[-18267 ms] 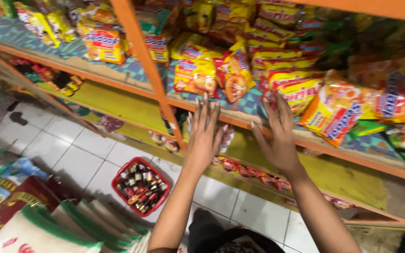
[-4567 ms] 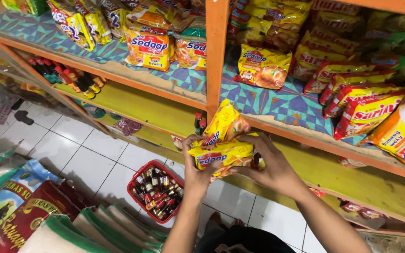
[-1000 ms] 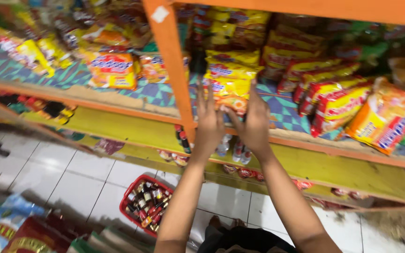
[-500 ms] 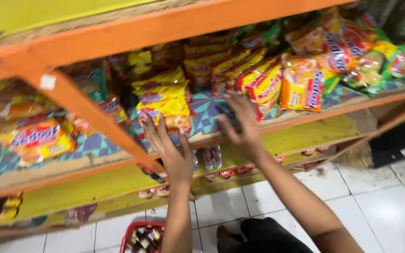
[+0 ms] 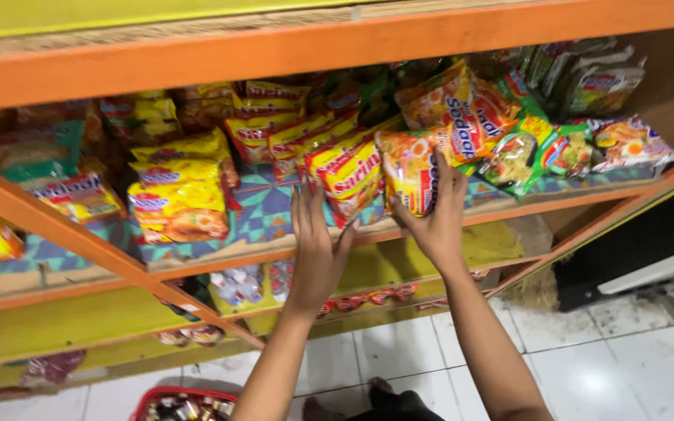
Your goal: The person organizes numerous noodle packets on wooden shelves, moving them from a lower basket or stack and arranging them neatly on different shelf levels.
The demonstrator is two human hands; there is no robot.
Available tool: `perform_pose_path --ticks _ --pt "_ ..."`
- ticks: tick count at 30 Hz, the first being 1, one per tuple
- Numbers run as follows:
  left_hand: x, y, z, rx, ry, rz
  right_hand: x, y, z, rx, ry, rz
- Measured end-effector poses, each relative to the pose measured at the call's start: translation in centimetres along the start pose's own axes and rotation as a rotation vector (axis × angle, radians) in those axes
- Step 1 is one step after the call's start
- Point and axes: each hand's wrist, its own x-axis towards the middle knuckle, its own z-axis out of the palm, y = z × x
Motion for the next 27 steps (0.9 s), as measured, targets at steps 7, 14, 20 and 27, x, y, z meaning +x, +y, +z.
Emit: perform_pose_path --ticks 7,14,20,27 --pt "0.6 1.9 4.3 0.015 0.175 -0.066 1.9 3.2 -4.4 -0.068 0.053 -0.151" --pt "2.3 2.3 6.8 0.256 0.241 -0.15 5.6 3.8 -2.2 -0.014 -0.162 -0.329" --pt "2.5 0.4 5.5 0.199 0.283 -0.083 8.5 5.7 -2.5 -0.378 -0.129 -0.317" --pt "2.5 0.6 3.4 -0.077 0.266 -0.096 8.9 7.1 -1.4 -0.35 -0.15 -0.398"
